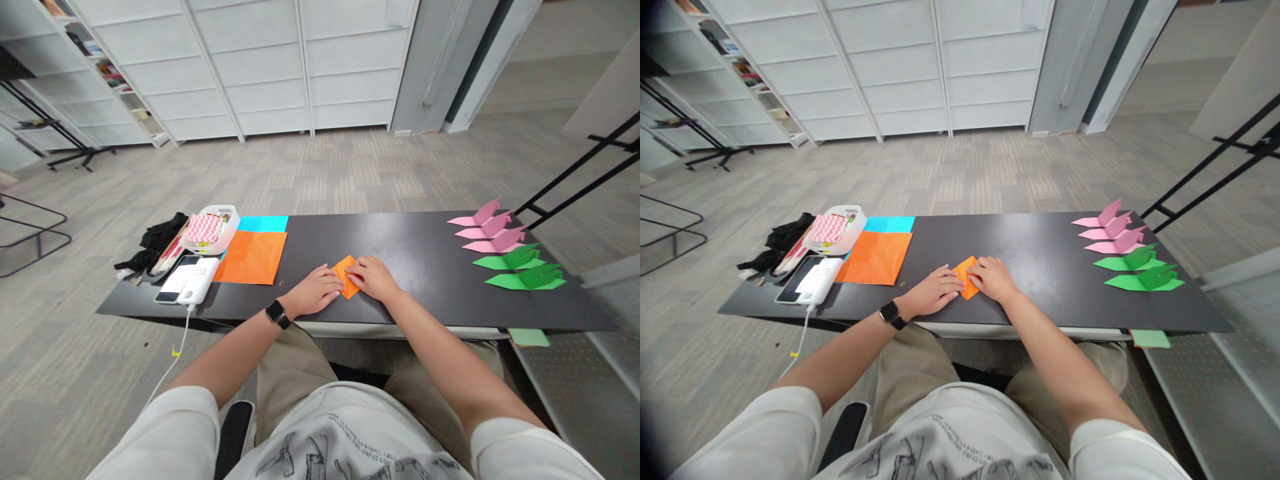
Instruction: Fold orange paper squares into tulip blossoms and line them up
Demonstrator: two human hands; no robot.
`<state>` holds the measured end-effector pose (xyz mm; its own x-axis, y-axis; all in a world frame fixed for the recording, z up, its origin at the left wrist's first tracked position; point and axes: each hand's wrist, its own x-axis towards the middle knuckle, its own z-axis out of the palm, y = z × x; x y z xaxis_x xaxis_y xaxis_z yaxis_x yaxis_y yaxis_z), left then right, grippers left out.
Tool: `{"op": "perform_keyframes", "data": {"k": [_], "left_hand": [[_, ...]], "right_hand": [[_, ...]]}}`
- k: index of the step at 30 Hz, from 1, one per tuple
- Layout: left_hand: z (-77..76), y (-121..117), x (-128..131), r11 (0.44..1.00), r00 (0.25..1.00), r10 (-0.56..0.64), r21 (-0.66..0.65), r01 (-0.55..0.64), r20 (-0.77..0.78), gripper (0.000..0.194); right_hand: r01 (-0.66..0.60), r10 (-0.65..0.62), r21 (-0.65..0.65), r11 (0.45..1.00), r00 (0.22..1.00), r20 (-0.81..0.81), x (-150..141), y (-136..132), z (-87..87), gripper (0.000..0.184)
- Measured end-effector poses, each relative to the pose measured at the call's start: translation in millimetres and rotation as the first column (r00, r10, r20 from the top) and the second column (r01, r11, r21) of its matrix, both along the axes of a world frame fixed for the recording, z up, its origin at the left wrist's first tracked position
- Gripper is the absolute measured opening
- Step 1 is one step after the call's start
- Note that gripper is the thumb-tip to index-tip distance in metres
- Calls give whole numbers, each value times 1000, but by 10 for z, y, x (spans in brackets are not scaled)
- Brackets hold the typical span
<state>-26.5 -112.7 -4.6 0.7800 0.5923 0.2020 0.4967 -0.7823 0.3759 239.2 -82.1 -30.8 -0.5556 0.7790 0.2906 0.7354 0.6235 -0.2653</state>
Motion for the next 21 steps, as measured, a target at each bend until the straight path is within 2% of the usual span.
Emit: {"op": "perform_keyframes", "data": {"k": [10, 18, 21], "left_hand": [[17, 151, -40, 999, 1000, 30, -14, -29, 9, 38], [-43, 324, -113, 994, 994, 108, 4, -108, -2, 37], [-65, 381, -111, 982, 982, 188, 37, -187, -10, 36]], "right_hand": [[-1, 1, -9, 1000, 1000, -28, -2, 1, 5, 23], [-5, 5, -20, 1000, 1000, -25, -2, 15, -1, 23], [-3, 3, -18, 1000, 1000, -15, -8, 10, 11, 23]]}}
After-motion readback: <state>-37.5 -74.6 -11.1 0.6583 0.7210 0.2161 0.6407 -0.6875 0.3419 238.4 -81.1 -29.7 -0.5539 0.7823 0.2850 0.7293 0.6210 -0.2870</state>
